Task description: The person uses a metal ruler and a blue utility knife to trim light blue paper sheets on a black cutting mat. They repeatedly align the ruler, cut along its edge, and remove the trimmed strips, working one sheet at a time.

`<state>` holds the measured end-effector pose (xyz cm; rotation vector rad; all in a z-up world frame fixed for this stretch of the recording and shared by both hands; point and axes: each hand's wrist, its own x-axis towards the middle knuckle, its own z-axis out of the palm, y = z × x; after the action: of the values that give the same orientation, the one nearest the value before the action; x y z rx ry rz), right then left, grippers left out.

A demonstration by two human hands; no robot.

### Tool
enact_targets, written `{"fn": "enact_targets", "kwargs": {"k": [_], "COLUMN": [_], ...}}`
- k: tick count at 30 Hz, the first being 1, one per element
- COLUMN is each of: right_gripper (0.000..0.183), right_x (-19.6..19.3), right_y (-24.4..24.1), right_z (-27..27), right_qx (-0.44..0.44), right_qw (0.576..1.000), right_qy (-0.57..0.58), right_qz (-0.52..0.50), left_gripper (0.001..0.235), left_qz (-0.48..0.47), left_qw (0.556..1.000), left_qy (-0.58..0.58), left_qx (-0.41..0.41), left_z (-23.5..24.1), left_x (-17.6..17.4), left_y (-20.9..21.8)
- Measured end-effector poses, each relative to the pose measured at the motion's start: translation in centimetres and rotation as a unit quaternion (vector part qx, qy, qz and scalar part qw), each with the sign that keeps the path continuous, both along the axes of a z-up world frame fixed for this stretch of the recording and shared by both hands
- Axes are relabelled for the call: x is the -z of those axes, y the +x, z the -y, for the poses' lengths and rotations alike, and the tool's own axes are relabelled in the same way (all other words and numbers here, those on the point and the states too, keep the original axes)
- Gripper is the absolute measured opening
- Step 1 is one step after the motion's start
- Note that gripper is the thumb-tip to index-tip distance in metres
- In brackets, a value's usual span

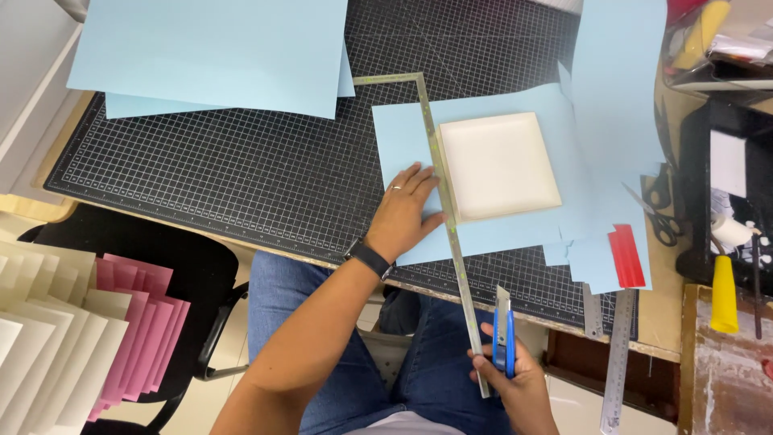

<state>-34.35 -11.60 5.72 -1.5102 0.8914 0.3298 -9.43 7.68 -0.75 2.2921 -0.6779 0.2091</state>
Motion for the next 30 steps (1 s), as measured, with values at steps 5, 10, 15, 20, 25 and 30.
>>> {"fn": "enact_targets", "kwargs": {"k": [5, 10, 15, 20, 25, 30], "right_gripper": [0.059, 0.054, 0.082, 0.074, 0.059, 0.059], "right_x": [2.3, 0.0, -3.5, -4.7, -4.7, -4.6], "right_y": [-0.8, 0.6, 5.2, 8.0, 8.8, 8.3], "right_z": [2.3, 3.0, 1.3, -1.3, -1.6, -1.3], "right_qx": [-0.100, -0.136, -0.236, -0.309, -0.345, -0.372], "right_qw": [0.990, 0.965, 0.932, 0.900, 0.853, 0.840], "right_qy": [-0.093, -0.225, -0.271, -0.307, -0.362, -0.372], "right_qz": [0.023, 0.018, 0.037, 0.000, 0.151, 0.134], "left_gripper": [0.065, 0.069, 0.077, 0.080, 0.084, 0.082], "left_qz": [0.013, 0.009, -0.004, -0.006, -0.058, -0.072], "left_qw": [0.999, 0.999, 0.999, 0.999, 0.993, 0.991], "left_qy": [0.030, 0.046, 0.034, 0.045, 0.105, 0.113], "left_qx": [0.021, 0.021, 0.026, 0.023, -0.001, 0.000], "left_z": [-0.2, 0.0, 0.1, 0.2, 0.5, 0.5], "left_x": [0.5, 0.2, -0.4, 0.0, -1.7, -2.3], "left_y": [0.3, 0.4, 0.4, 0.4, 0.3, 0.2]}}
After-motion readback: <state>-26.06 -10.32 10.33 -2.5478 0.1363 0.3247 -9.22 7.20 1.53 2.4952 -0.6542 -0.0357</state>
